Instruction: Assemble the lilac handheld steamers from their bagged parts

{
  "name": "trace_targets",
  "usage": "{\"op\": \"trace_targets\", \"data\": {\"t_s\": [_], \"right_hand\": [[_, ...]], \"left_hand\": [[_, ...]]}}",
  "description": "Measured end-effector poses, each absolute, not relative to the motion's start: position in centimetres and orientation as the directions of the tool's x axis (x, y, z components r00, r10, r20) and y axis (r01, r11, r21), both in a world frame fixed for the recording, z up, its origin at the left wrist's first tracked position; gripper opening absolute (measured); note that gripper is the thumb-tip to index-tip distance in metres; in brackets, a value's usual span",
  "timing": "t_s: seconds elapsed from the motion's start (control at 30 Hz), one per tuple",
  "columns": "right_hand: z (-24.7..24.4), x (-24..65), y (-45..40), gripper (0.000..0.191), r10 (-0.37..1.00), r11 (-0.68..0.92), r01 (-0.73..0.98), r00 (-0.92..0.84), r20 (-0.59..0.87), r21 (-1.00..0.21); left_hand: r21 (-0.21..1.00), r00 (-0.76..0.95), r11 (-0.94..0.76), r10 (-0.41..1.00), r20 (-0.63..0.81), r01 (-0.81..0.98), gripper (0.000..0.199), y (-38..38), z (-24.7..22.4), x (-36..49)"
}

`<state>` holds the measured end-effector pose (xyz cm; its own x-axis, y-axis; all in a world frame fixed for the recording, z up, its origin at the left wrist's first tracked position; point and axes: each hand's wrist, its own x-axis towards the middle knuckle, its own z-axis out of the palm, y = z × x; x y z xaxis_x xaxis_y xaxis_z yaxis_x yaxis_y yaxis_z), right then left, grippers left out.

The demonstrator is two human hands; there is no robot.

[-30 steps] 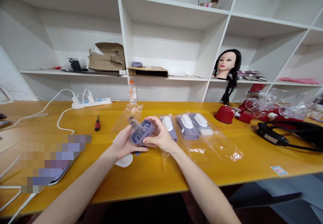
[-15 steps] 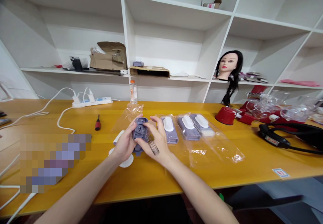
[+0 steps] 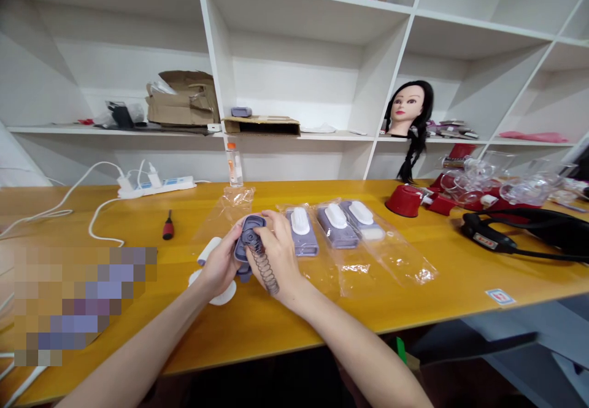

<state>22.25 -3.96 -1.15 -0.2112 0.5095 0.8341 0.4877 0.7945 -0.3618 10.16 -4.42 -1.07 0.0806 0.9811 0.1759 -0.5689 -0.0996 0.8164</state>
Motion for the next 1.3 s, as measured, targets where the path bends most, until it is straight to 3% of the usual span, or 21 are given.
{"op": "trace_targets", "data": {"t_s": [0.2,0.33,0.53,0.87,1.07,1.3], "right_hand": [[-0.9,22.2,-4.1,0.025,0.561,0.796,0.412,-0.224,0.797,-0.444],[-0.8,22.0,-4.2,0.025,0.567,0.801,0.393,-0.255,0.783,-0.452],[0.4,21.9,-3.6,0.02,0.704,0.7,0.418,-0.268,0.657,-0.579],[0.9,22.1,-3.0,0.023,0.839,0.541,0.446,-0.226,0.495,-0.713],[1.9,24.1,-2.5,0.036,0.792,0.527,0.159,-0.447,0.416,-0.835],[2.4,25.2,-2.3,0.027,0.831,0.503,0.12,-0.339,0.441,-0.856]], "left_hand": [[0.857,0.117,-0.121,0.972,0.206,-0.501,0.033,-3.8,-1.9,9.8],[0.925,0.112,-0.142,0.975,0.192,-0.353,0.04,-3.7,-2.0,9.3],[0.984,0.332,-0.034,0.939,0.091,-0.172,0.056,-4.0,-1.3,8.6],[0.938,0.335,0.101,0.942,0.017,-0.332,0.047,-3.1,-1.4,8.3],[0.919,0.332,0.125,0.943,0.007,-0.374,0.045,-3.2,-0.9,8.1],[0.918,0.326,0.045,0.941,0.094,-0.393,0.043,-3.3,-1.0,8.1]]}}
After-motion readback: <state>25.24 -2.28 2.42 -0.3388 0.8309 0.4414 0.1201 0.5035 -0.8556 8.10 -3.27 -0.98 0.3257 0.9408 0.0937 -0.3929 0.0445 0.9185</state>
